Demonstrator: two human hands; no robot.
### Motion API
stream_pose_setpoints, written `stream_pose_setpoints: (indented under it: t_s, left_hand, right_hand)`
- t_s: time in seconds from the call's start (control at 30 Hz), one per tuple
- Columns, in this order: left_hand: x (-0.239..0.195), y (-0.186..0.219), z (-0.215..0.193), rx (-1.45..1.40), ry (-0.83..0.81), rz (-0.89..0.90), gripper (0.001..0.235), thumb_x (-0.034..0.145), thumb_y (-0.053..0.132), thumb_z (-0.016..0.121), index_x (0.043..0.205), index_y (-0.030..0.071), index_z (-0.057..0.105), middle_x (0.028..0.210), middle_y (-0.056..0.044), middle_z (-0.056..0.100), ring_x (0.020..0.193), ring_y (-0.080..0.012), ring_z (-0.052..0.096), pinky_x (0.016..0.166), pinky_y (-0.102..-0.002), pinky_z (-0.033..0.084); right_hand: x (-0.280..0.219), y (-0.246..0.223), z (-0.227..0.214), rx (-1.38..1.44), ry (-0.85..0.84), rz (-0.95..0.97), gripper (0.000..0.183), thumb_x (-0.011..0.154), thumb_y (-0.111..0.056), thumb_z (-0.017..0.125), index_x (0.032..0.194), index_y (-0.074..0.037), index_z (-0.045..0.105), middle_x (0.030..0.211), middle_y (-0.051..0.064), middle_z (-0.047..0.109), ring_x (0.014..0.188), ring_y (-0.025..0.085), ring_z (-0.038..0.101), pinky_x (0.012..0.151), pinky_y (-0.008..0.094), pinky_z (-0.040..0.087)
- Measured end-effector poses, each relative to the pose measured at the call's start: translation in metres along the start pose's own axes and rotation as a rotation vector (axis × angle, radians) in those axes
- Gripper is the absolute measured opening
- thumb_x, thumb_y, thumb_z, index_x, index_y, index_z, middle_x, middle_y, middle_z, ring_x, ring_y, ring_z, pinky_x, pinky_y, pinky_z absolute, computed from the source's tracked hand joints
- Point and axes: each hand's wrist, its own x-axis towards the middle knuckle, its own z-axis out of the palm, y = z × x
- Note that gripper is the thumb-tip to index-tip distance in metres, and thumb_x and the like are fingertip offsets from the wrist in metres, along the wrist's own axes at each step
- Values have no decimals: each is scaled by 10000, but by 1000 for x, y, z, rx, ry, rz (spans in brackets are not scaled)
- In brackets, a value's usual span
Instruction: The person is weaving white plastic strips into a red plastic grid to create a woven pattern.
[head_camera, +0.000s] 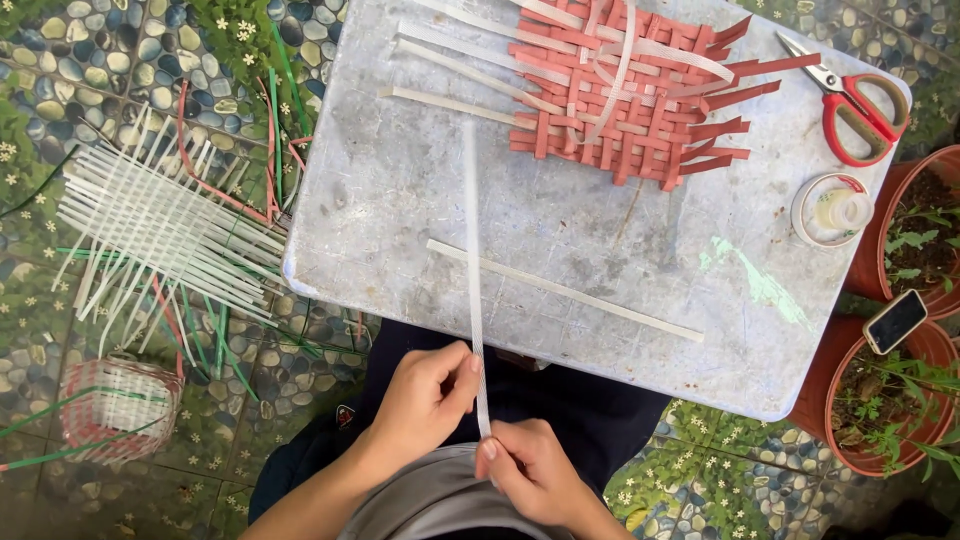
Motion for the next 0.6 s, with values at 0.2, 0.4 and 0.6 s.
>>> stream_pose_setpoints:
  t_s: [0.2,0.4,0.6]
  left_hand:
    - [4,7,-7,4,-29,-75,373,988,232,460,649,93,531,483,15,568,395,-91,471,420,-251,365]
    - [8,6,-9,-65,77,-41,319,965,249,532,704,81,608,513,16,599,431,-60,492,450,-220,387]
    - [28,9,-37,151,138,284,177,944,100,584,770,68,587,615,4,594,463,-81,495,409,-240,360]
  right_hand:
    - [1,-7,-1,65,28,110,420,1014,-258,423,665,-85,578,422,-20,495,378,86,461,452,221,395]
    - [9,-4,4,-133,58,55,359,992,-230,448,687,-105,591,499,-35,423,419,103,368,434,270,311]
    - [7,-4,5,-65,-14,51,247,1013,-212,440,983,-66,636,545,-28,559,464,93,519,510,229,440]
